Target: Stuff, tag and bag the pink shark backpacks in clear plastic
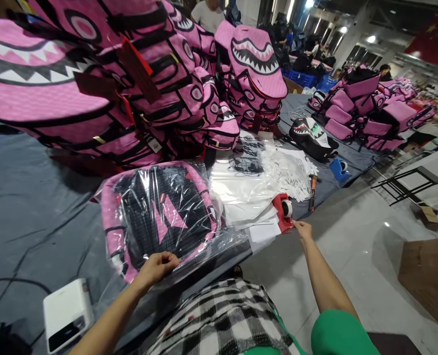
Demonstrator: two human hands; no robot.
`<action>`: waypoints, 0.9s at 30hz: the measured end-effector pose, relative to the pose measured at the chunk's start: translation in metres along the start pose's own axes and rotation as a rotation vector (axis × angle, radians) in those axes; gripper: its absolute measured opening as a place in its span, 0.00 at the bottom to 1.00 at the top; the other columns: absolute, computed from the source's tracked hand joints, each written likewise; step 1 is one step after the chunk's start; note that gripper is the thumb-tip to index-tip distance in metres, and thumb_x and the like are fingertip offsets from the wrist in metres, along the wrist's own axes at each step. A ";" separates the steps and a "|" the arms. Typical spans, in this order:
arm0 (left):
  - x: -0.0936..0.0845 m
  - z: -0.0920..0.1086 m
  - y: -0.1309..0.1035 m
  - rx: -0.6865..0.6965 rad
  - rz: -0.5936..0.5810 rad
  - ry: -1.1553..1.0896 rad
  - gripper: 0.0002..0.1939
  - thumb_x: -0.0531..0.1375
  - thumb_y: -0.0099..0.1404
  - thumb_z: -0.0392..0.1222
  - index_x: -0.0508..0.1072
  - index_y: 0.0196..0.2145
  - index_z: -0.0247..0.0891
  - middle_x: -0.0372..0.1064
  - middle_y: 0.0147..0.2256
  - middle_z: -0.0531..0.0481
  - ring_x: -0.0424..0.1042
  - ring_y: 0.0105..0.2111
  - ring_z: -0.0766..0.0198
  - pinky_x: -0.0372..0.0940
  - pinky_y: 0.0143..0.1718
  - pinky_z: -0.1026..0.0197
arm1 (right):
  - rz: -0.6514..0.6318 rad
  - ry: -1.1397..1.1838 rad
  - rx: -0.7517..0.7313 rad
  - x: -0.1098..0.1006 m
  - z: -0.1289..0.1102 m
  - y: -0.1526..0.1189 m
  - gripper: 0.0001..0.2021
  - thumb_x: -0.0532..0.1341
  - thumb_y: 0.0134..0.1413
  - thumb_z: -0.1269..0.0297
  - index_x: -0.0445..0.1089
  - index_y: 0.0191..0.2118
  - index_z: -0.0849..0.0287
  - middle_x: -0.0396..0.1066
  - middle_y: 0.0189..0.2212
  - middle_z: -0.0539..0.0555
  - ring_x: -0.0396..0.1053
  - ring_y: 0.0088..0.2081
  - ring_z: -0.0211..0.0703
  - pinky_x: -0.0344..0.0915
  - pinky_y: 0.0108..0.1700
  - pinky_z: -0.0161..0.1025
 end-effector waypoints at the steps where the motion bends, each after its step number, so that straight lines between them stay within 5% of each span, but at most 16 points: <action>1: 0.000 0.000 0.000 -0.001 0.004 0.003 0.28 0.66 0.31 0.66 0.67 0.17 0.38 0.58 0.15 0.57 0.52 0.19 0.70 0.46 0.22 0.66 | 0.003 0.018 0.007 -0.003 0.001 -0.001 0.20 0.64 0.61 0.50 0.68 0.26 0.61 0.66 0.20 0.43 0.65 0.22 0.34 0.64 0.30 0.35; 6: 0.000 -0.002 0.000 0.007 0.002 0.002 0.28 0.67 0.32 0.67 0.67 0.17 0.38 0.58 0.15 0.57 0.52 0.19 0.71 0.46 0.23 0.66 | 0.008 0.167 0.024 -0.029 0.009 -0.030 0.20 0.70 0.46 0.48 0.65 0.22 0.57 0.66 0.17 0.46 0.63 0.21 0.38 0.56 0.23 0.33; 9: 0.001 0.001 -0.001 0.018 -0.019 0.006 0.29 0.67 0.33 0.67 0.67 0.17 0.38 0.58 0.15 0.57 0.52 0.18 0.71 0.46 0.22 0.66 | -0.072 0.297 0.055 -0.019 0.014 -0.060 0.23 0.66 0.46 0.41 0.58 0.23 0.54 0.61 0.15 0.43 0.59 0.17 0.36 0.50 0.18 0.31; 13: 0.002 0.007 -0.004 0.056 -0.027 0.007 0.29 0.66 0.35 0.68 0.67 0.18 0.38 0.57 0.15 0.58 0.52 0.18 0.71 0.45 0.21 0.66 | -0.371 0.458 0.052 0.047 -0.006 -0.111 0.26 0.64 0.51 0.41 0.50 0.22 0.52 0.47 0.14 0.40 0.47 0.14 0.34 0.44 0.15 0.30; 18: 0.001 -0.001 -0.001 0.062 0.013 -0.038 0.27 0.67 0.36 0.66 0.69 0.19 0.37 0.58 0.15 0.58 0.53 0.18 0.71 0.47 0.21 0.65 | -0.959 0.486 -0.027 0.143 -0.083 -0.188 0.24 0.58 0.57 0.37 0.55 0.26 0.52 0.44 0.18 0.40 0.41 0.17 0.34 0.45 0.17 0.31; 23: -0.002 -0.013 0.013 0.094 0.054 -0.044 0.22 0.68 0.48 0.58 0.70 0.21 0.36 0.61 0.17 0.58 0.59 0.20 0.70 0.53 0.23 0.65 | -1.477 0.126 -0.338 0.216 -0.174 -0.227 0.21 0.65 0.53 0.42 0.64 0.29 0.56 0.56 0.20 0.43 0.51 0.22 0.34 0.51 0.25 0.32; 27: 0.001 -0.017 0.020 0.111 0.051 0.007 0.18 0.65 0.63 0.54 0.71 0.27 0.35 0.66 0.22 0.57 0.64 0.22 0.70 0.61 0.26 0.64 | -1.641 -0.282 -0.684 0.269 -0.209 -0.243 0.16 0.69 0.48 0.52 0.67 0.25 0.56 0.62 0.20 0.43 0.56 0.24 0.36 0.51 0.30 0.34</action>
Point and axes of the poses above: each hand's wrist, its own y-axis towards the middle knuckle, its own x-axis out of the palm, z = x × y, the point moved 6 cm from there along y, towards the middle knuckle
